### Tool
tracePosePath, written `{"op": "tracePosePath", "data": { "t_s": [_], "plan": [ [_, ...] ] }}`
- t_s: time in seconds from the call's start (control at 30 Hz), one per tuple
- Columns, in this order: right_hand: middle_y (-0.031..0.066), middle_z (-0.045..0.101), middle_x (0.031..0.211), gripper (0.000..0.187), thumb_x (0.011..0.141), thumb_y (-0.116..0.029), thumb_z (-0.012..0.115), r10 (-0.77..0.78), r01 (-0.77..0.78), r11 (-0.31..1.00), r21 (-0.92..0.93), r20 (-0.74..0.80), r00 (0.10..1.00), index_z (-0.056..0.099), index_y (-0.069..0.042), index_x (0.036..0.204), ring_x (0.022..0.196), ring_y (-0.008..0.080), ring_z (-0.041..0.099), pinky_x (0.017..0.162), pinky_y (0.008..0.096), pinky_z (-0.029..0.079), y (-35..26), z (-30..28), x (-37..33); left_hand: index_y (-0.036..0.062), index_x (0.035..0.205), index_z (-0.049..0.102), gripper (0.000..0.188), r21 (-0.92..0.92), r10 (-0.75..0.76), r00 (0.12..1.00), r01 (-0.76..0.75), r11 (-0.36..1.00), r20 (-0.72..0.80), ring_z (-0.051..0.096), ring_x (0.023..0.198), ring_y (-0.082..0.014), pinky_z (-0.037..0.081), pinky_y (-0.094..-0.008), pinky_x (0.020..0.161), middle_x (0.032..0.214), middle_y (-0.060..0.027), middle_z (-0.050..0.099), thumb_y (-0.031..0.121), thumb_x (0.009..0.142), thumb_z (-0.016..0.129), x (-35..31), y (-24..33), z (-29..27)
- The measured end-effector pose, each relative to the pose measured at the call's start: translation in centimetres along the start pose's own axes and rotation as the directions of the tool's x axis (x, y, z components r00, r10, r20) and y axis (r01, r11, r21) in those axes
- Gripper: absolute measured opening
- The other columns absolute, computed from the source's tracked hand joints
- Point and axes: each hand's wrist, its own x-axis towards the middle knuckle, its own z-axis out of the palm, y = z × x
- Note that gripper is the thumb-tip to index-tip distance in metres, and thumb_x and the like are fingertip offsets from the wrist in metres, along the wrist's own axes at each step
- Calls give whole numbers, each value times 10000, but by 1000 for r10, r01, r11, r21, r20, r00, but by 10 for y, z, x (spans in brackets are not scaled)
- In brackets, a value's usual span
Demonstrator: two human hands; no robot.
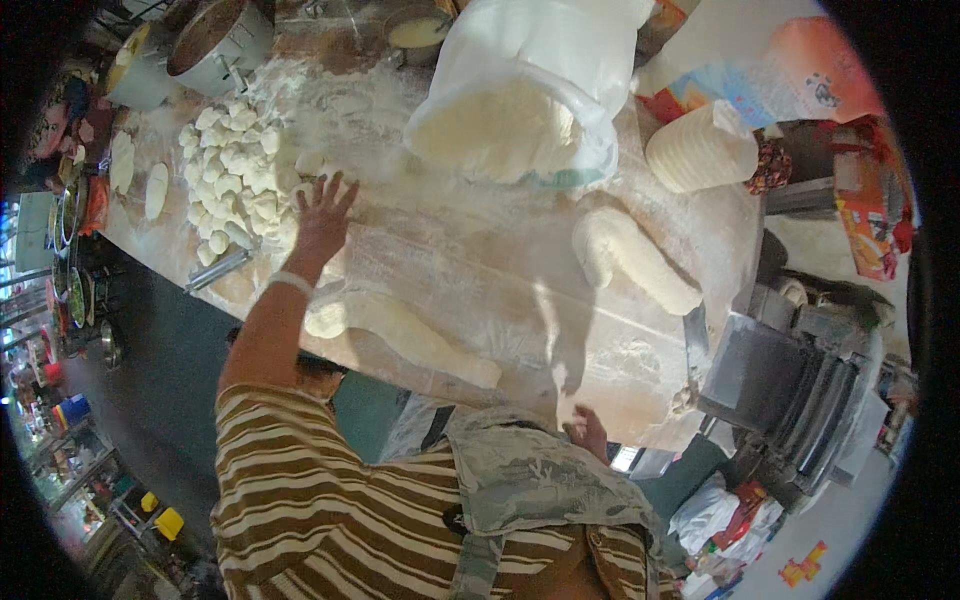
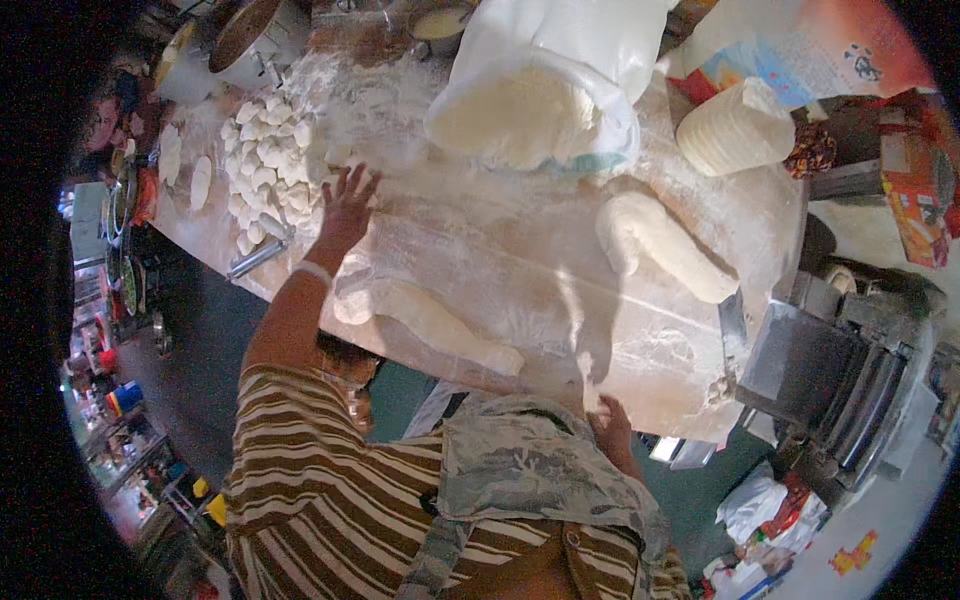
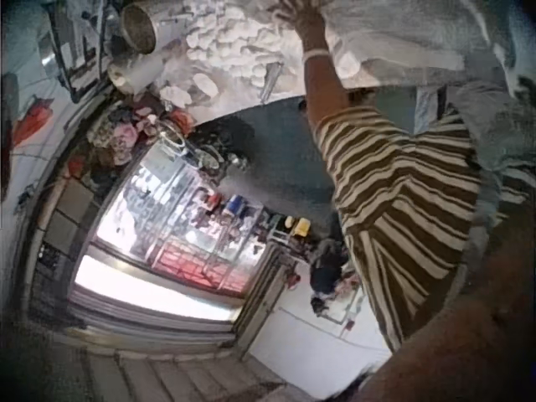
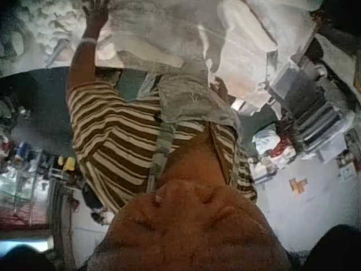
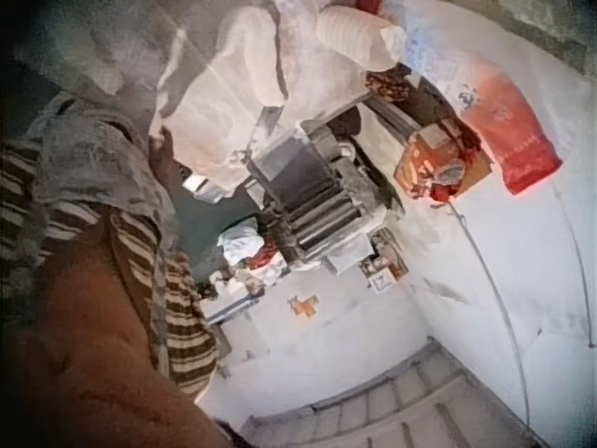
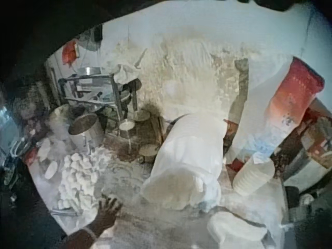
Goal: The person rolls a long piece of dough on a floured table, then repeatedly pinches off small pieces and places them in a pile. Another person works nearby at the same table.
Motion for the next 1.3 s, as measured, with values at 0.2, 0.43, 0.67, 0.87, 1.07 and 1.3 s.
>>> {"op": "tracePosePath", "data": {
  "t_s": [0.2, 0.43, 0.67, 0.87, 1.07, 1.3],
  "plan": [
    [258, 487, 1443, 806, 841, -304, 780, -420, 517, 818, -251, 353, 836, 415, 16, 1485, 1321, 420, 489, 1121, 503, 402, -155, 65, 86, 230, 1642, 241, 1042, -363, 362, 808, -200, 910, 465, 181, 1565, -342, 172, -695, 1212, 1707, -93, 183, 405, 809, 843, -109, 46, -16],
    [227, 542, 1313, 737, 847, -183, 691, -553, 704, 497, -508, 439, 708, 417, 14, 1502, 1271, 384, 502, 1054, 525, 433, -175, 150, 121, 185, 1518, 463, 832, -289, 203, 918, -104, 952, 340, 407, 1422, -356, 347, -657, 1110, 1496, -142, 457, 157, 777, 841, -153, 85, 37],
    [178, 626, 1221, 455, 888, -86, 633, -506, 585, 697, -415, 294, 811, 610, -91, 1343, 1153, 395, 567, 1032, 484, 461, -96, 19, 131, 136, 1454, 519, 780, -521, 390, 875, -200, 830, 286, 483, 1322, -384, 423, -572, 1040, 1398, -150, 522, 173, 748, 850, -144, 180, 39],
    [211, 540, 1391, 629, 830, -36, 693, -265, 117, 823, -555, -194, 945, 515, -61, 1434, 1338, 388, 475, 1145, 499, 380, -1, -127, 62, 144, 1613, 290, 988, -588, 422, 898, -275, 761, 127, 248, 1532, -383, 226, -664, 1159, 1655, -162, 269, 278, 810, 849, -155, 291, 5],
    [191, 578, 1398, 493, 924, -83, 677, 336, -319, 942, 109, -370, 866, 544, -58, 1398, 1253, 334, 598, 1035, 440, 496, 152, -105, -43, 38, 1621, 202, 1182, -553, 228, 972, -162, 817, 53, 182, 1554, -417, 182, -643, 1183, 1681, -251, 168, 460, 746, 874, -191, 250, 54],
    [164, 734, 1060, 369, 908, -224, 742, 704, -688, 577, 440, 157, 692, 667, -55, 1228, 900, 266, 718, 752, 398, 571, 323, -6, -155, 10, 1626, 162, 1206, -252, 89, 989, -58, 966, 115, 152, 1557, -446, 144, -621, 1190, 1677, -280, 162, 570, 772, 804, -217, 237, 112]
  ]
}}
